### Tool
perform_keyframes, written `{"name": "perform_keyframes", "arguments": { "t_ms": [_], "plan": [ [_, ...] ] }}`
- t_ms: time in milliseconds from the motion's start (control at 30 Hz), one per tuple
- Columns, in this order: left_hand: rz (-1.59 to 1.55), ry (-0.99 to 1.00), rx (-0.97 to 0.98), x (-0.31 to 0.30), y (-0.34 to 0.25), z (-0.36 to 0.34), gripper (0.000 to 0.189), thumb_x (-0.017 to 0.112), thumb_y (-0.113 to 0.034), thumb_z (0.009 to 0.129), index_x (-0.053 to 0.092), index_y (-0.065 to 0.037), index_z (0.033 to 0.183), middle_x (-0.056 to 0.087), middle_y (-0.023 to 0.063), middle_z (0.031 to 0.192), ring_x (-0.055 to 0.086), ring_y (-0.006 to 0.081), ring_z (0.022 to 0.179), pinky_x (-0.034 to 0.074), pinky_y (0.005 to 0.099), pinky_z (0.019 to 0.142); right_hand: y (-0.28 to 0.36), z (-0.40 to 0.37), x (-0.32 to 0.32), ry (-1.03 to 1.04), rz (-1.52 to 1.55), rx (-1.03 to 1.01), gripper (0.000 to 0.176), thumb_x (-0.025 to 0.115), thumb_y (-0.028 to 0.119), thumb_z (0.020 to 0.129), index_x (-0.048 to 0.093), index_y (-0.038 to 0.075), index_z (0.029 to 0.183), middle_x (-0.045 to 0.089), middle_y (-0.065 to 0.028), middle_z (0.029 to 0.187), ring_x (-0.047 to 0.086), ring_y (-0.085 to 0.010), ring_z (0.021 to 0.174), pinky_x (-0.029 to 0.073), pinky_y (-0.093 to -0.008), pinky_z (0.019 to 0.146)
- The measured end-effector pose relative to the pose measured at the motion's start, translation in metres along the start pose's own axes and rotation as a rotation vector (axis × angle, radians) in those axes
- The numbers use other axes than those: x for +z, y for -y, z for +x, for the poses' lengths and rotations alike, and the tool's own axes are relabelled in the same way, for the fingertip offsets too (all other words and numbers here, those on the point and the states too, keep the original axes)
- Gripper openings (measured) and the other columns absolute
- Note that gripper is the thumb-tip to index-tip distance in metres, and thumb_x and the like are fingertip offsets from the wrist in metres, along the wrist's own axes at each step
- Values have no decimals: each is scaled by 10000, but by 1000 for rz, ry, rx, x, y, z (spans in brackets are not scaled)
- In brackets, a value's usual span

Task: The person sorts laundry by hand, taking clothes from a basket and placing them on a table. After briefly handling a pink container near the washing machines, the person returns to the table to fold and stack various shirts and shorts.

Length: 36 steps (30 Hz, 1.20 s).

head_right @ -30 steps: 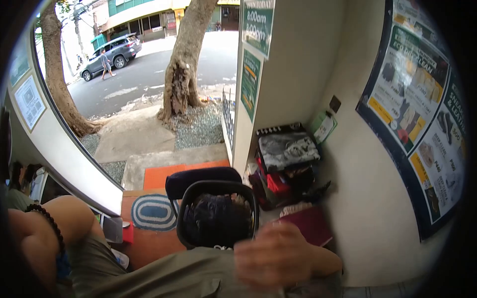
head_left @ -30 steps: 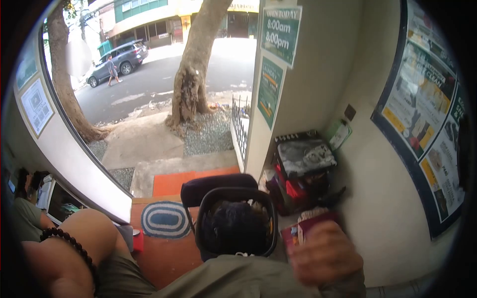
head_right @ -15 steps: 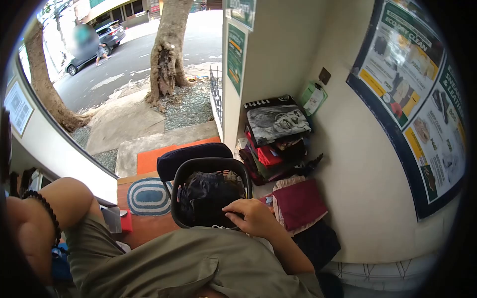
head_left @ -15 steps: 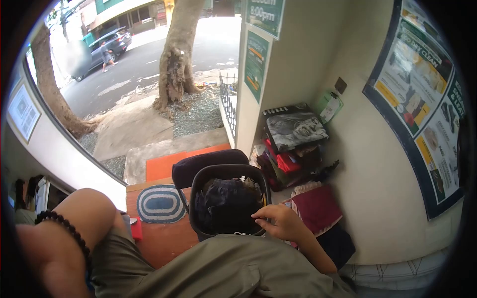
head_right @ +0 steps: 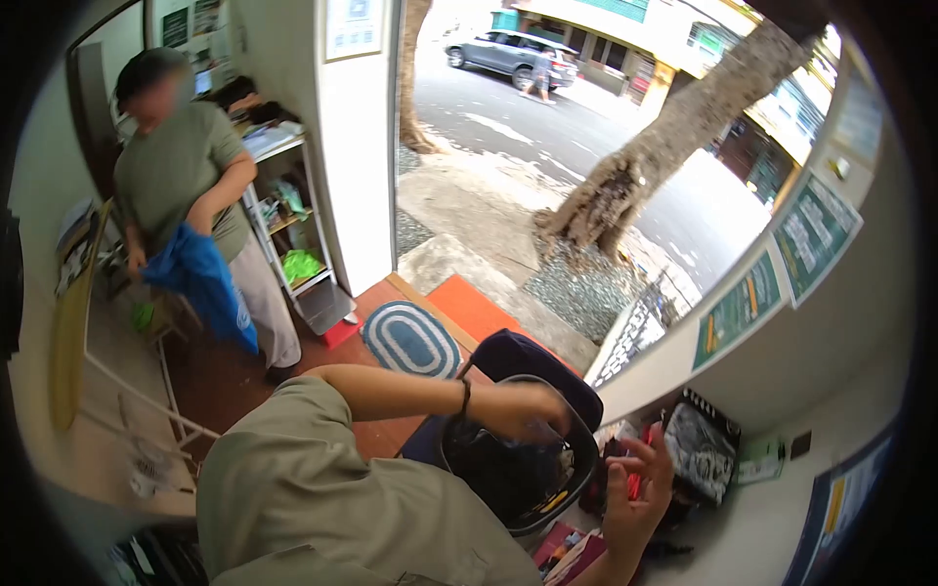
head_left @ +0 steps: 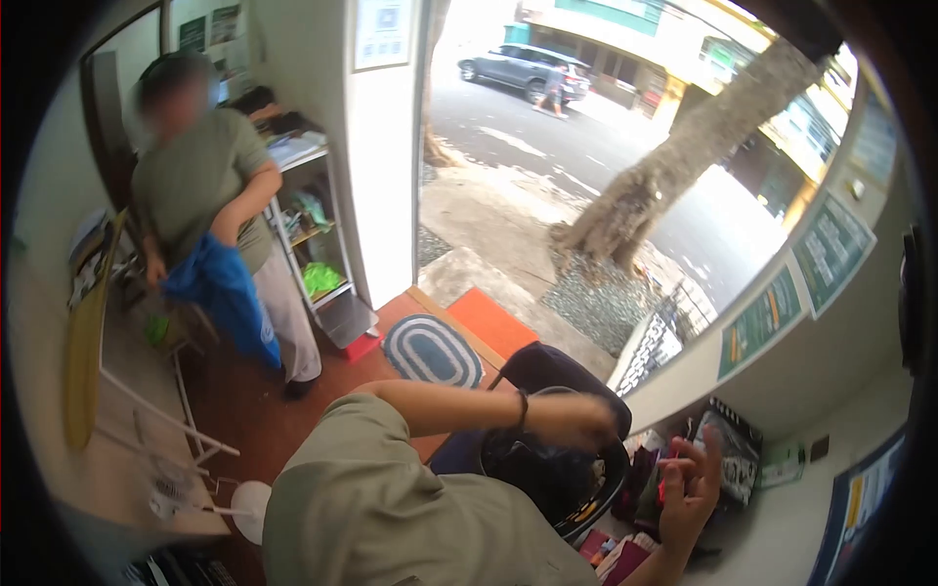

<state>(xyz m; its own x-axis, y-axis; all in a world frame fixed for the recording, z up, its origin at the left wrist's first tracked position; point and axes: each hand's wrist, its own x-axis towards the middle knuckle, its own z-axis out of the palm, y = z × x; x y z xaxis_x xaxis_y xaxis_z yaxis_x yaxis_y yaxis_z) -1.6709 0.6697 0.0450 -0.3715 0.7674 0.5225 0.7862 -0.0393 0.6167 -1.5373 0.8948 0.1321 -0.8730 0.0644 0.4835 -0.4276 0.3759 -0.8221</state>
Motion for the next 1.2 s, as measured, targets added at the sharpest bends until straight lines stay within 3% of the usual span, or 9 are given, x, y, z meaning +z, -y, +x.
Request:
{"name": "perform_keyframes", "arguments": {
  "t_ms": [67,200,333,633,800,933,1000,1067,1200],
  "plan": [
    [-286,260,-193,49,24,-61,339,622,-286,954,644,36,1058,679,114,926,624,193,858,503,332,794,-9,-4,4,232,-159,-32,445,639,15,880,540,31,1313,673,-102,1035,631,-111,784,486,-251,772],
    [-945,330,-695,83,8,-136,371,591,-331,988,661,26,1059,652,70,930,602,158,891,494,321,812,-75,-39,18,774,1,442,213,700,39,850,704,24,1062,716,-62,913,650,-93,755,516,-245,702],
    [-944,108,-545,108,5,-172,278,664,-276,937,685,-18,1038,612,32,922,569,168,932,461,342,847,-78,-67,44,1138,240,908,268,722,101,847,678,-5,1089,712,-83,983,656,-132,861,522,-281,789],
    [-281,174,-519,87,22,-141,294,594,-311,945,635,-20,941,618,178,901,598,331,907,476,419,817,-112,-83,37,743,-308,414,190,748,97,781,708,45,960,689,-65,864,657,-165,818,510,-310,729],
    [57,312,-565,106,51,-141,338,579,-380,934,667,-56,975,664,174,953,637,368,936,501,459,814,-152,-104,-38,-89,-644,332,247,728,88,758,665,26,989,666,-169,1004,641,-340,962,501,-405,865],
    [134,539,-621,135,66,-153,419,512,-470,943,696,-95,967,690,132,993,648,324,976,512,442,831,-160,-153,-87,-584,-1260,502,463,669,376,871,586,106,1238,580,-171,1299,517,-384,1235,429,-512,982],
    [56,595,-627,136,74,-149,423,516,-461,945,703,-84,995,693,138,1007,647,327,989,514,435,839,-168,-183,-81,-557,-1468,785,587,595,525,887,546,165,1348,470,-194,1440,385,-405,1367,359,-570,1047],
    [-30,647,-631,132,80,-137,427,523,-452,944,703,-76,1034,694,145,1020,647,330,998,512,433,848,-186,-211,-64,-337,-1427,1130,693,519,620,889,466,203,1439,388,-207,1504,297,-407,1422,284,-588,1101],
    [-82,769,-469,142,105,-141,431,538,-424,950,696,-34,1043,684,178,988,645,350,965,510,432,838,-206,-236,-63,-498,-1168,1079,745,505,643,886,392,217,1487,283,-219,1557,228,-431,1445,223,-602,1129]
  ]
}}
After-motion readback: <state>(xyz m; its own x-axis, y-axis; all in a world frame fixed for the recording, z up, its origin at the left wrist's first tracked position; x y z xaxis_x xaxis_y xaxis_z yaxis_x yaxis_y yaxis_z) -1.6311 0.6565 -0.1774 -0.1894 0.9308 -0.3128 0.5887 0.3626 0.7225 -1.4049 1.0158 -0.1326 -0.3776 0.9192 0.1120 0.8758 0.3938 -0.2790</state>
